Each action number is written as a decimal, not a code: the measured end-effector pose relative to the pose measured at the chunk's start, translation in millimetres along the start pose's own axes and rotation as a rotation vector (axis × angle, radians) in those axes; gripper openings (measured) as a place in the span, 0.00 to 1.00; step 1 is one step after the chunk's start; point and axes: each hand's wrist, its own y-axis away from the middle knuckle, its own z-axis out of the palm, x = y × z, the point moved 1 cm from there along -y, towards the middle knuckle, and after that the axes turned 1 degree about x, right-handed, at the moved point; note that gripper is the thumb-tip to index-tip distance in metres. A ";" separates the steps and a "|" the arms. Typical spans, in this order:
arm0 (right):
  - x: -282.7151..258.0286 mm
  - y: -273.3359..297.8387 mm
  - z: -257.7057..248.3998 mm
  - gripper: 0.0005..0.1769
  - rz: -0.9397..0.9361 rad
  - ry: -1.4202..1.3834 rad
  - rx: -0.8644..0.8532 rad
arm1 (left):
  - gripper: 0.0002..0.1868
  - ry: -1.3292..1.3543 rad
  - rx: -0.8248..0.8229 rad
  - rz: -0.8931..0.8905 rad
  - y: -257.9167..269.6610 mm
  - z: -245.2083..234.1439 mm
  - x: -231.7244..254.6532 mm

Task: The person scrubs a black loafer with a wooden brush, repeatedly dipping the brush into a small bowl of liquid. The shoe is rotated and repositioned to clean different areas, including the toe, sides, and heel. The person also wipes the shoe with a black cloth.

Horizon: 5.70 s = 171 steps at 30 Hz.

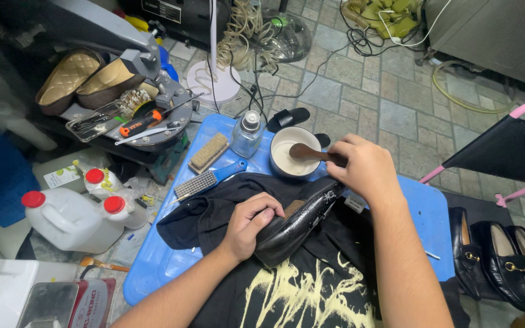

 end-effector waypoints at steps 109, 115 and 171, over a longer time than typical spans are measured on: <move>-49.7 174.7 26.1 0.18 -0.165 -0.478 0.365 | 0.48 0.568 0.076 -0.225 -18.2 43.7 -48.6; -42.2 172.7 27.4 0.18 -0.036 -0.496 0.398 | 0.48 0.576 0.089 -0.237 -18.8 43.5 -43.2; 29.5 192.1 48.2 0.20 0.270 -1.110 0.491 | 0.41 0.379 -0.298 -0.270 -29.8 12.4 -61.3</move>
